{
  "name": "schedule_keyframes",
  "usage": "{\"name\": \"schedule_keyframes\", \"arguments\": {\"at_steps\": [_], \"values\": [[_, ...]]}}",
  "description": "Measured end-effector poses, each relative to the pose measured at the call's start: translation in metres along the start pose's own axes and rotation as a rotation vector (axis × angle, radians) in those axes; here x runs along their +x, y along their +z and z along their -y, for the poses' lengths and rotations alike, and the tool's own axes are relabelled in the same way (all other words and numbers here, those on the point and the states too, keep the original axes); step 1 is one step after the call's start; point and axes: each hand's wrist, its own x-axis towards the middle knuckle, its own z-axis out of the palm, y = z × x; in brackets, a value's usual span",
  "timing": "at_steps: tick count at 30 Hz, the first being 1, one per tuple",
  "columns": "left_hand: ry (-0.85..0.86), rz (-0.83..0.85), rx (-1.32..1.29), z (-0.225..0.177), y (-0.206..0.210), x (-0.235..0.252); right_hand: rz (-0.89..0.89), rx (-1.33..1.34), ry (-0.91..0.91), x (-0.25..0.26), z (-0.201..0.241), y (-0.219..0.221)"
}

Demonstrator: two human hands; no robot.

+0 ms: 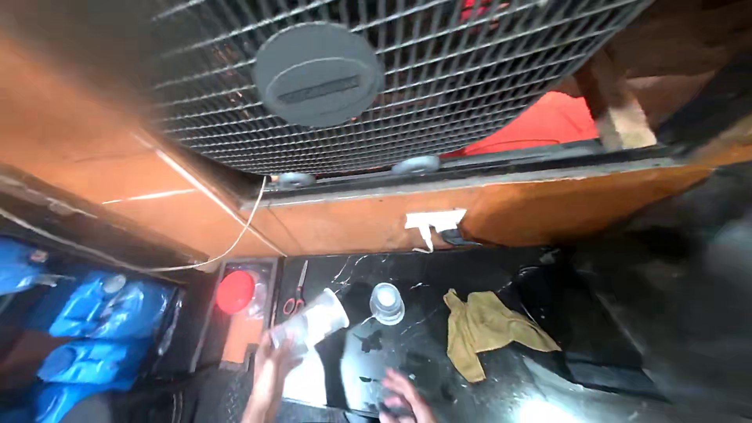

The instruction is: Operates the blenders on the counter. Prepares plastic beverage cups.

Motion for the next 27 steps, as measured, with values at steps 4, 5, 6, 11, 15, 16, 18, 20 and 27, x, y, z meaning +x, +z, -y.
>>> {"name": "schedule_keyframes", "arguments": {"at_steps": [4,5,6,11,15,16,18,20,27], "values": [[-0.069,0.113,-0.409,0.006,-0.009,-0.086,-0.053,0.172,-0.276,0.043,0.077,0.044],[-0.077,0.148,-0.479,0.005,-0.007,-0.101,-0.062,0.158,-0.388,0.051,0.086,0.046],[-0.090,0.162,-0.534,0.003,-0.004,-0.112,-0.108,0.097,-0.508,0.058,0.091,0.043],[-0.055,0.171,-0.587,-0.009,-0.001,-0.126,-0.136,-0.234,-0.637,0.069,0.129,-0.007],[0.013,0.212,-0.559,-0.013,0.003,-0.122,0.158,-0.254,-0.619,0.067,0.158,-0.005],[0.024,0.221,-0.557,-0.013,0.003,-0.121,0.168,-0.254,-0.624,0.068,0.160,-0.003],[0.042,0.234,-0.565,-0.014,0.005,-0.118,0.159,-0.224,-0.626,0.070,0.160,-0.005],[0.043,0.244,-0.578,-0.015,0.006,-0.116,0.075,-0.239,-0.638,0.077,0.157,-0.014],[0.320,-0.062,0.309,-0.007,-0.011,-0.059,-0.106,-1.226,0.036,0.161,0.097,-0.055]]}}
